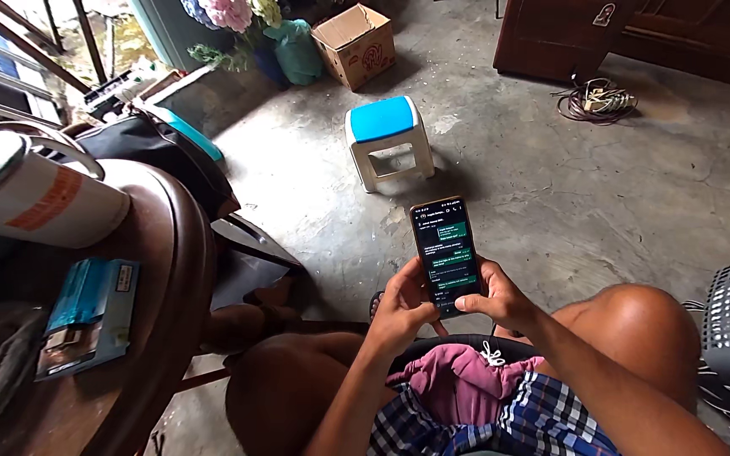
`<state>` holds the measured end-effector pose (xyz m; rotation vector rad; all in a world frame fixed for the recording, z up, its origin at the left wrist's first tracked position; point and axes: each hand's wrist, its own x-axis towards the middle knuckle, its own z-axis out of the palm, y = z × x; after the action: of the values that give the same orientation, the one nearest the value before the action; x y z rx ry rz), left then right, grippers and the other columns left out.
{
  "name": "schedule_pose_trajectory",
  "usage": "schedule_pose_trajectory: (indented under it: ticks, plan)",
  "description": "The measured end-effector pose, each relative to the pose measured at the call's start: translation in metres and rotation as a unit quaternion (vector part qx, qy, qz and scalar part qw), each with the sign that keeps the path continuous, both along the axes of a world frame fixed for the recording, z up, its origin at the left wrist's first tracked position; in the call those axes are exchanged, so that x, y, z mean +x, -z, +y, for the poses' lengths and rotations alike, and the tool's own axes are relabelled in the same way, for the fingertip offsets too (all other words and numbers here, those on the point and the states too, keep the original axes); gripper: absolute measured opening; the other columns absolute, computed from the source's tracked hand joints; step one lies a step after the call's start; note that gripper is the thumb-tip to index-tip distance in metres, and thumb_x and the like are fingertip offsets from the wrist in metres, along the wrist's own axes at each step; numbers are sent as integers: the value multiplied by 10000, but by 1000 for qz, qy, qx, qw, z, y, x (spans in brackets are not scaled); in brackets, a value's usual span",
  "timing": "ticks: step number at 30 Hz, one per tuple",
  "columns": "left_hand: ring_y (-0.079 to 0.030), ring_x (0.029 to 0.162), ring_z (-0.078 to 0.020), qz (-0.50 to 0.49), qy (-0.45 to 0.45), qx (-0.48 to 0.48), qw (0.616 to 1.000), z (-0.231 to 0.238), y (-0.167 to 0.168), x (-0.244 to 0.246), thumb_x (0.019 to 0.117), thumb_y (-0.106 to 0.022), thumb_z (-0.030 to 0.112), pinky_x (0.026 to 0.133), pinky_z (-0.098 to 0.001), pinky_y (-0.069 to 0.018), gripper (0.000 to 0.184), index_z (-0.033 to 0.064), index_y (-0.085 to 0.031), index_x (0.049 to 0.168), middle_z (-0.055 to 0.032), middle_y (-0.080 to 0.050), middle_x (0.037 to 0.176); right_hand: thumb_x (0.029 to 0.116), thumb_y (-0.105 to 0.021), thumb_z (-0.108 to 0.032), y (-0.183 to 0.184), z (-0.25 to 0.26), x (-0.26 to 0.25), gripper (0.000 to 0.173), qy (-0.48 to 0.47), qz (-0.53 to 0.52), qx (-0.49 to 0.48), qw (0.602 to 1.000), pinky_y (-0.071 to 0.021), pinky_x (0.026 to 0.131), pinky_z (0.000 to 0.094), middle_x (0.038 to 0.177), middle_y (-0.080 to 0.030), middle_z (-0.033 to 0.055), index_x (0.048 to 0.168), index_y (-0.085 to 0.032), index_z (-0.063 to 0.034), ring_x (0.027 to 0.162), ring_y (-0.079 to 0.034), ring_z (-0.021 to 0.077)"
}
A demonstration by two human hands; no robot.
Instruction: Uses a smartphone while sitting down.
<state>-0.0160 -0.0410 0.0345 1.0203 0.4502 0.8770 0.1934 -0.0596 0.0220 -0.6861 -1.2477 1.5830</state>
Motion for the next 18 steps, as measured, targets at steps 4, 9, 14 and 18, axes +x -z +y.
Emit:
schedule_pose_trajectory:
  ticks: [4,9,14,18]
  plan:
    - [-739,958,-268,-1,-3,0,1000,0,-1,0,810,-553,-141,560,-364,-632,584,-21,-436,1370,-175,-659,1244,843,-639,24,2,0,0,499,-4,7,-1,1000,-604,951,342,1172,-719,69,1322,-498,25,1052,-720,143]
    - [-738,967,-272,4,-5,-6,1000,-1,-2,0,820,-532,-146,556,-367,-632,595,-28,-426,1393,-185,-656,1251,838,-634,22,3,1,1,506,-9,11,-8,1000,-610,939,342,1167,-723,65,1325,-495,19,1044,-724,142]
    - [-742,936,-268,19,-14,-7,1000,-1,-3,1,866,-509,-128,550,-364,-632,517,-35,-450,1371,-186,-666,1222,838,-589,36,1,0,0,478,-6,6,-10,1000,-611,925,328,1153,-727,48,1309,-505,11,1028,-724,124]
    - [-745,916,-263,26,-19,-11,999,-2,-4,1,901,-506,-114,538,-359,-630,485,-34,-453,1376,-189,-672,1209,844,-553,53,2,0,0,456,-3,5,-10,1000,-608,922,324,1137,-727,52,1297,-515,12,1017,-723,120]
